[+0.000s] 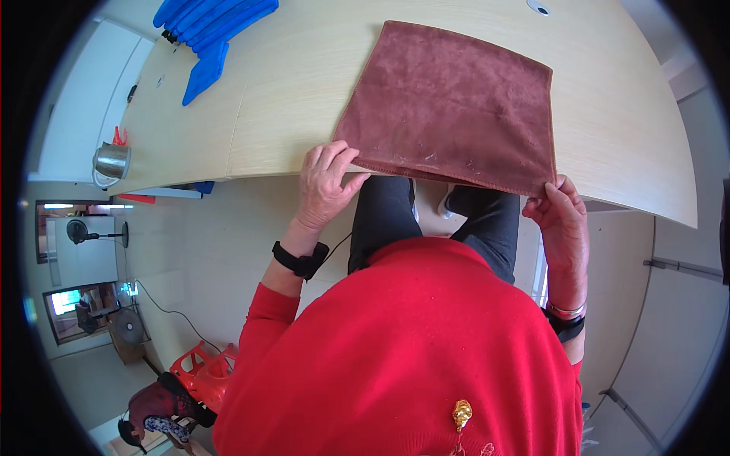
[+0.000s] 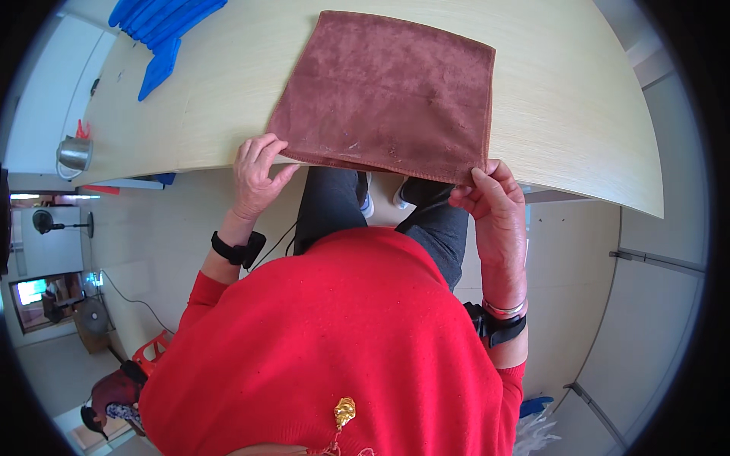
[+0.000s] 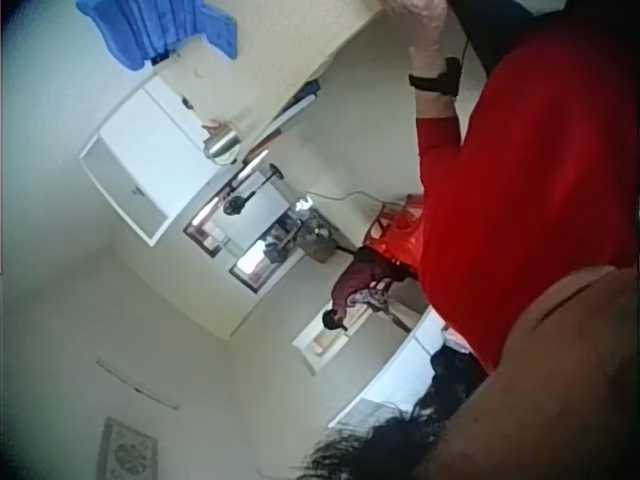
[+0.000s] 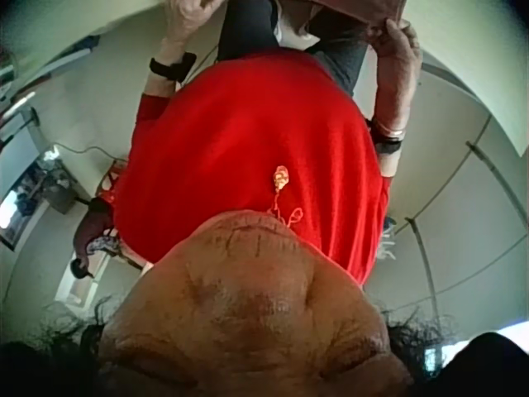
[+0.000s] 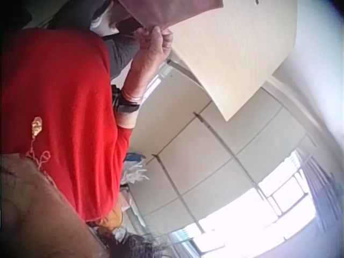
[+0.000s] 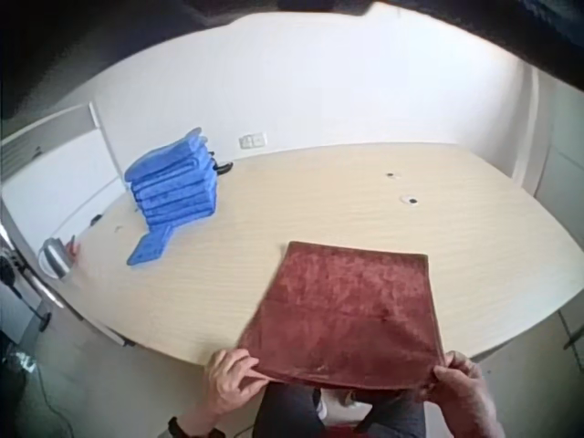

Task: Folding a brown cloth on a table in a packaging facility.

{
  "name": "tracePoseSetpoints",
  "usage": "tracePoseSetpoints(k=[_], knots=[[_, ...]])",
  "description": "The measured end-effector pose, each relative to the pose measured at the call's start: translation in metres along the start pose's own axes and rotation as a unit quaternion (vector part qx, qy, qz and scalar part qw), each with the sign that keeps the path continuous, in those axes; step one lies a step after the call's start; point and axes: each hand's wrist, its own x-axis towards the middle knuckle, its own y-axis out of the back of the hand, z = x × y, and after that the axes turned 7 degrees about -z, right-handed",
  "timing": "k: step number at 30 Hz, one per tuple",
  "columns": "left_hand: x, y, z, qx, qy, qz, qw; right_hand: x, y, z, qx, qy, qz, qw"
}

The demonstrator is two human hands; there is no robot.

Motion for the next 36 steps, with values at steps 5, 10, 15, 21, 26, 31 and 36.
tracePoseSetpoints(k=[5,10,15,21,26,31,36], knots=[[-0.003,-0.015,0.004,-0.027,-0.038,0.055,0.997,0.001,-0.001,-0.01,0.069,-0.001,-0.056,0.996],[0.002,-0.017,0.011,0.009,-0.1,0.042,0.994,0.002,-0.002,-0.026,0.118,-0.003,-0.065,0.991],[0.009,-0.014,0.017,0.049,-0.122,0.029,0.991,0.003,-0.007,-0.04,0.126,0.015,-0.09,0.988],[0.011,-0.011,0.01,0.035,-0.069,0.041,0.996,0.001,-0.008,-0.05,0.081,0.034,-0.062,0.994],[0.028,0.004,0.012,0.008,-0.06,0.038,0.997,0.003,0.012,-0.069,0.034,0.062,-0.06,0.996],[0.081,0.04,0.026,0.014,-0.087,0.121,0.989,0.021,0.033,-0.123,-0.048,0.123,-0.073,0.989],[0.152,0.111,0.034,-0.068,-0.039,0.186,0.979,0.039,0.011,-0.199,-0.097,0.196,-0.13,0.967]])
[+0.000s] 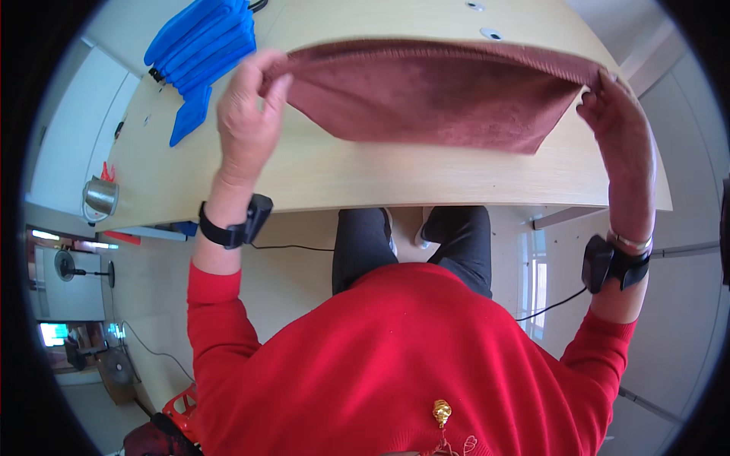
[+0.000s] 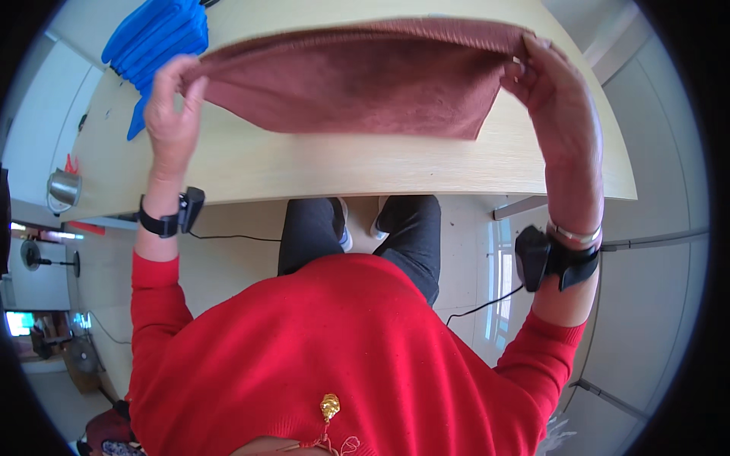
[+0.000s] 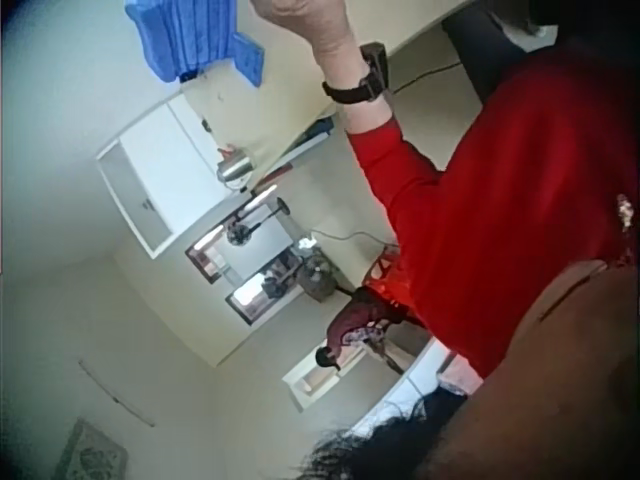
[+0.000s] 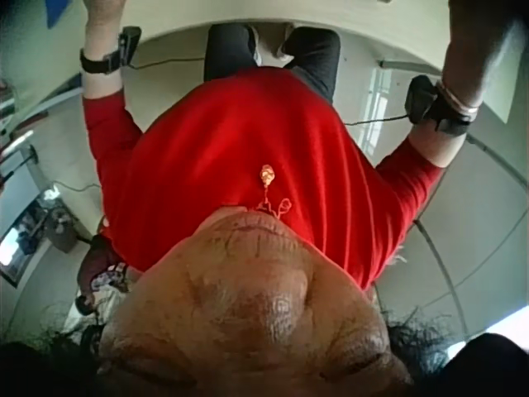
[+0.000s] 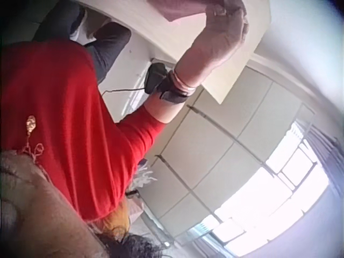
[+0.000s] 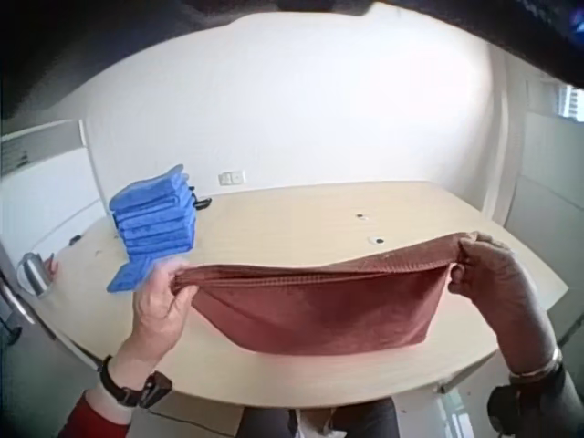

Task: Folding a brown cloth on a table in a packaging facility.

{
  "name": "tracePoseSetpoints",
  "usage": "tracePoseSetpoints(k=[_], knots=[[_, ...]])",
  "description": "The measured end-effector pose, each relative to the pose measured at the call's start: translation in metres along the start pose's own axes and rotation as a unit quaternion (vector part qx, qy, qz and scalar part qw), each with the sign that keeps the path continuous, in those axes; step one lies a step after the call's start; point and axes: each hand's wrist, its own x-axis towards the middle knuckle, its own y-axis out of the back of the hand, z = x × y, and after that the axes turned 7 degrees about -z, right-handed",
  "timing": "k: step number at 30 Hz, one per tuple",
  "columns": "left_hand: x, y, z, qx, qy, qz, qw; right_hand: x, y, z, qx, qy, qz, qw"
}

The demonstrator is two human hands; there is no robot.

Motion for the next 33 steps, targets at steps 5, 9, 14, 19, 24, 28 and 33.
tracePoseSetpoints(k=[5,9,14,19,24,28,33], knots=[[0.063,0.011,-0.017,0.016,-0.069,0.015,0.997,0.057,0.04,-0.026,-0.064,0.028,-0.01,0.997],[0.089,-0.002,-0.053,-0.038,-0.028,-0.079,0.996,0.104,0.07,-0.012,-0.07,0.007,0.029,0.997],[0.125,-0.016,-0.062,-0.075,0.107,-0.102,0.986,0.136,0.054,-0.009,-0.066,0.003,0.044,0.997],[0.126,-0.022,-0.062,-0.138,0.122,-0.049,0.982,0.135,0.018,-0.015,-0.109,0.073,0.068,0.989],[0.001,-0.048,-0.064,0.042,0.042,-0.104,0.993,0.078,0.013,0.052,-0.201,0.01,0.053,0.978],[-0.073,-0.045,-0.055,0.025,0.01,-0.261,0.965,0.021,0.01,0.11,-0.172,-0.166,0.086,0.967],[-0.051,-0.029,-0.037,0.018,0.001,-0.275,0.961,0.007,0.01,0.088,-0.145,-0.267,0.111,0.946]])
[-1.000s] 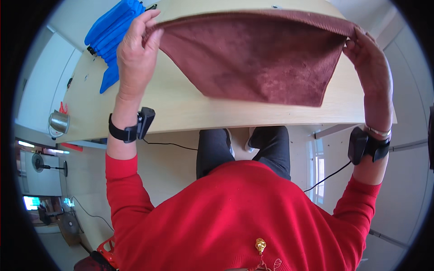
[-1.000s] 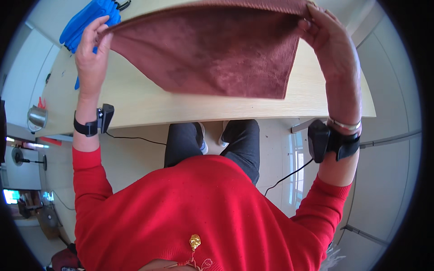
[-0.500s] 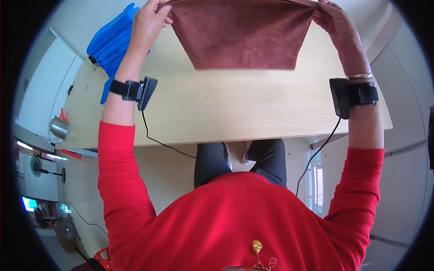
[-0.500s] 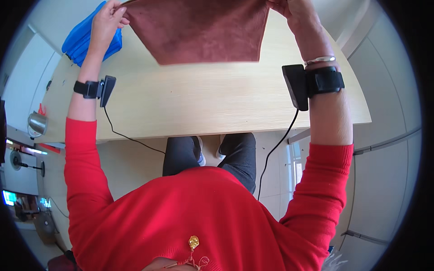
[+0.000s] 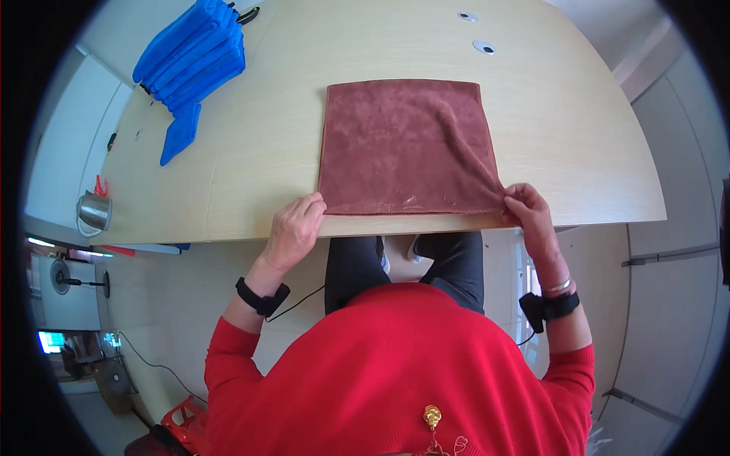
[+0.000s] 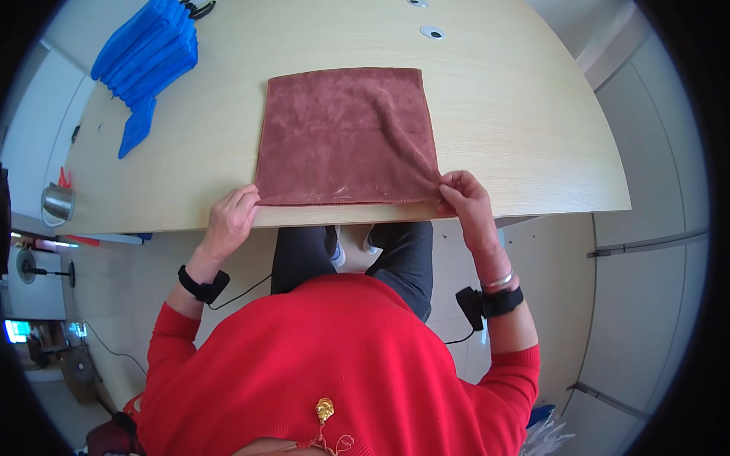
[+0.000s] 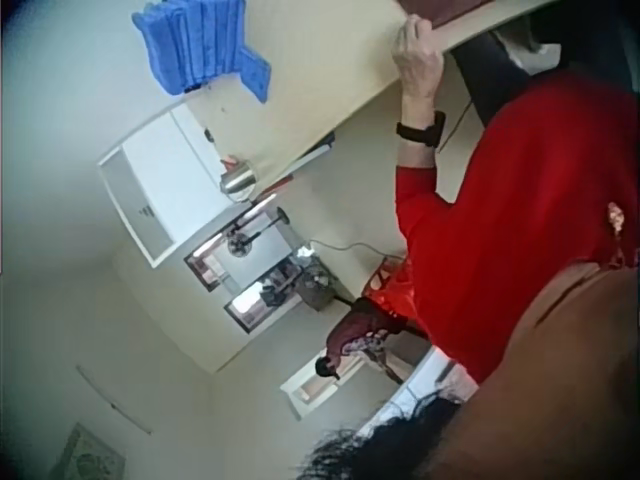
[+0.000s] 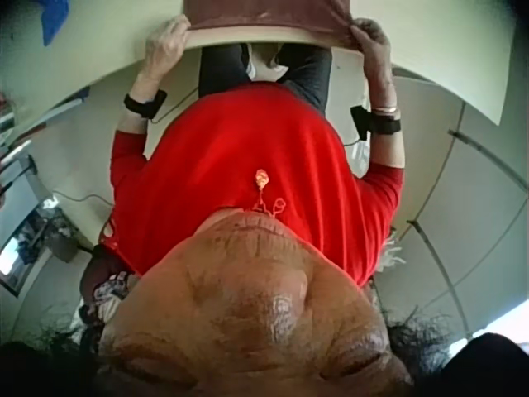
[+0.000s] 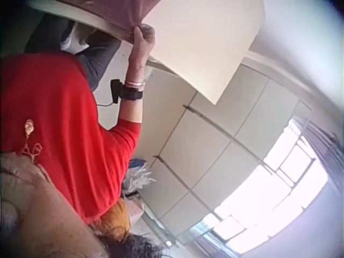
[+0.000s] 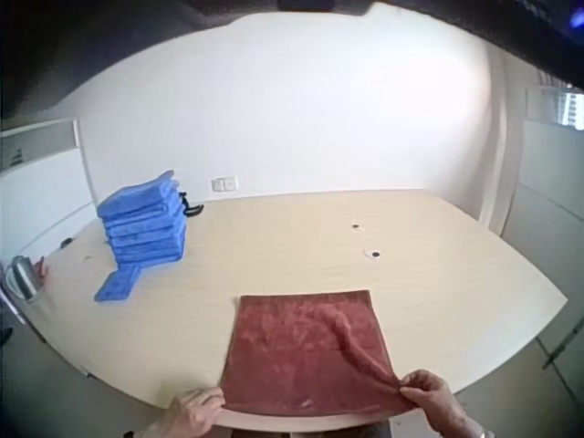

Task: Folding a brown cloth on a table in a packaging facility.

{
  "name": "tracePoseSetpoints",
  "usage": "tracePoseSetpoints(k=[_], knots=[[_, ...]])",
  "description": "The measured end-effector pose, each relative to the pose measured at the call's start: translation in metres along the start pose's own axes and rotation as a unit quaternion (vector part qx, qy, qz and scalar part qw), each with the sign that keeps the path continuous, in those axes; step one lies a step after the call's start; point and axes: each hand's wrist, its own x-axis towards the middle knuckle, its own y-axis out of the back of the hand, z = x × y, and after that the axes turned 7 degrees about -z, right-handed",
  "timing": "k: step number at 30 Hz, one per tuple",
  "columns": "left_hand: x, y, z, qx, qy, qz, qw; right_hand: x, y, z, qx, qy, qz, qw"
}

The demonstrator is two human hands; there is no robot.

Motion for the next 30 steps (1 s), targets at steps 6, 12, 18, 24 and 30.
tracePoseSetpoints(k=[6,12,18,24,30], knots=[[-0.014,-0.005,-0.002,0.021,-0.016,-0.029,0.999,-0.019,0.003,0.024,-0.003,-0.058,-0.08,0.995],[-0.008,0.001,-0.007,-0.032,-0.001,-0.131,0.991,-0.008,0.018,0.014,-0.172,-0.134,-0.206,0.954],[0.093,-0.051,-0.044,-0.086,0.017,-0.071,0.994,0.106,-0.052,-0.02,-0.357,0.216,-0.058,0.907],[0.187,-0.145,-0.063,0.022,0.049,-0.091,0.994,0.216,-0.152,0.031,-0.503,0.307,-0.005,0.808],[0.178,-0.156,-0.067,0.065,0.126,-0.159,0.977,0.22,-0.145,0.052,-0.596,0.252,0.001,0.763]])
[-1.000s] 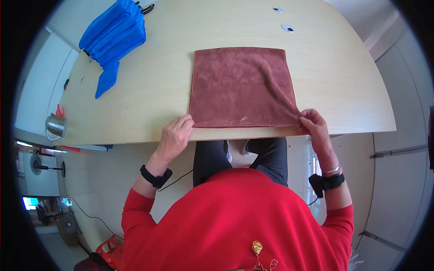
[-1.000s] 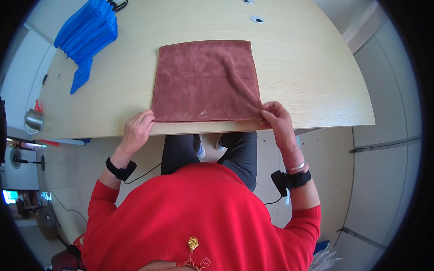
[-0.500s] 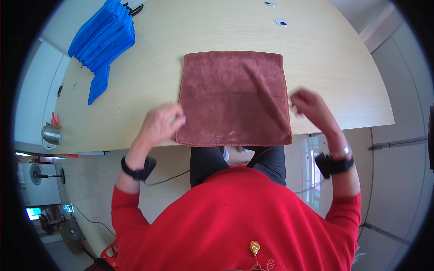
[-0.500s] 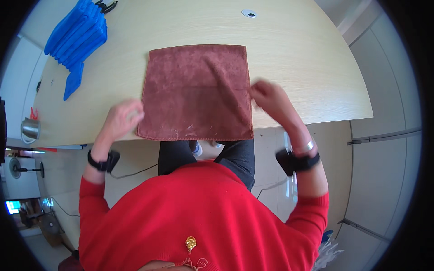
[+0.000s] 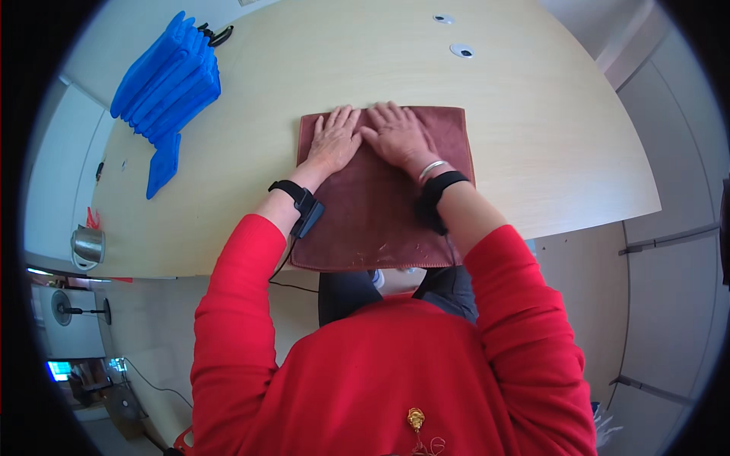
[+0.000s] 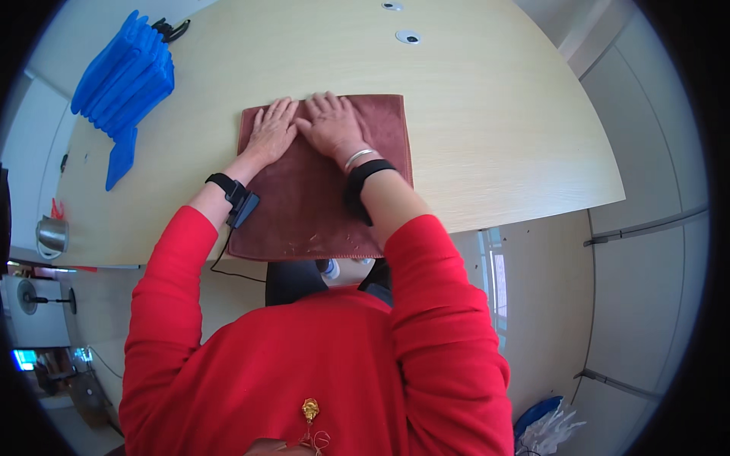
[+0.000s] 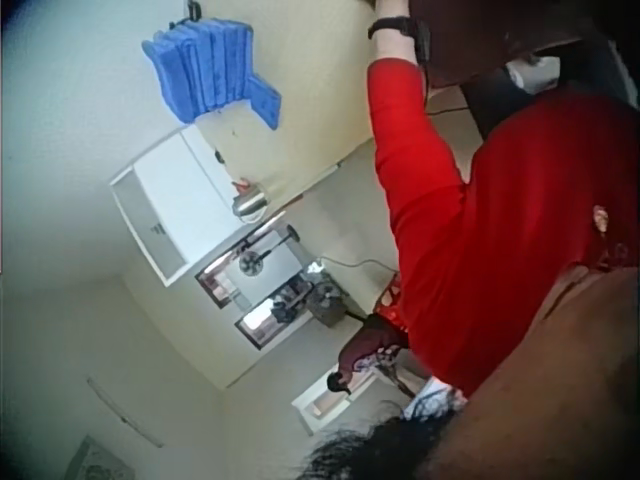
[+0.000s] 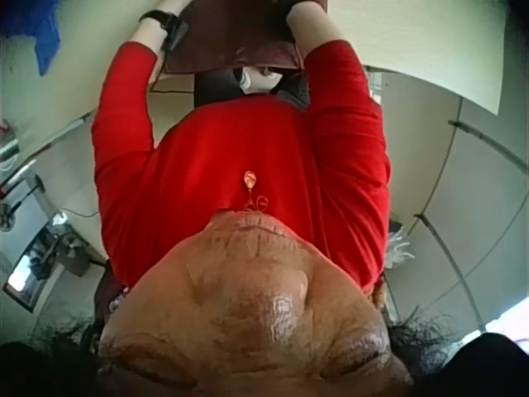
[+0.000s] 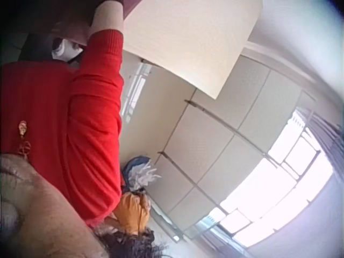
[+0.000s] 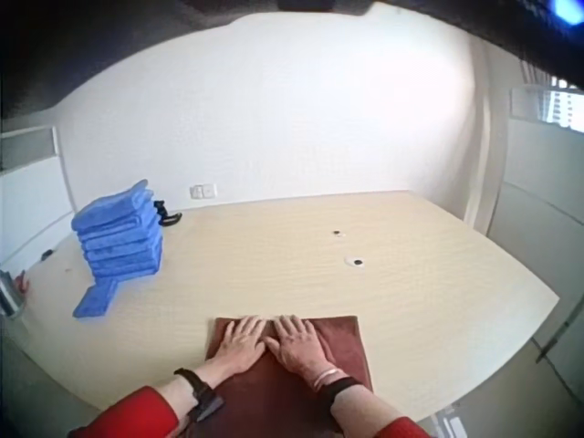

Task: Folding a brown cloth on a table in a packaging facility.

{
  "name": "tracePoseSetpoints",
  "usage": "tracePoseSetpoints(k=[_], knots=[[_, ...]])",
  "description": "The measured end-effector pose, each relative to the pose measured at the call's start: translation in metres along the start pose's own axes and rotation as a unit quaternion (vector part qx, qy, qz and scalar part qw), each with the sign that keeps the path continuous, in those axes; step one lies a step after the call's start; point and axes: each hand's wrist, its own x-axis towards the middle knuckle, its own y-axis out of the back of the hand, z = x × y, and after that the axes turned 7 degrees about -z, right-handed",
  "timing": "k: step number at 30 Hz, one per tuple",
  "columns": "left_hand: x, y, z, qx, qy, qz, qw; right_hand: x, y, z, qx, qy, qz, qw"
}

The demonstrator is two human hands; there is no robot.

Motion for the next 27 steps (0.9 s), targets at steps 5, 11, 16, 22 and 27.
tracePoseSetpoints(k=[5,11,16,22,27], knots=[[-0.01,0.004,-0.011,-0.012,0.06,-0.003,0.998,-0.02,0.02,0.058,-0.067,-0.085,-0.007,0.994],[-0.029,0.005,-0.03,-0.007,0.091,0.027,0.995,-0.054,0.034,0.086,-0.066,-0.136,0.006,0.989],[-0.065,0.016,-0.036,0.07,0.13,0.018,0.989,-0.084,0.059,0.093,-0.082,-0.23,-0.041,0.969],[-0.11,-0.007,0.052,0.115,0.014,0.052,0.992,-0.113,0.02,-0.01,-0.082,-0.053,0.006,0.995],[-0.134,-0.023,0.054,0.028,-0.047,0.048,0.997,-0.137,-0.003,-0.036,-0.051,0.025,-0.014,0.998]])
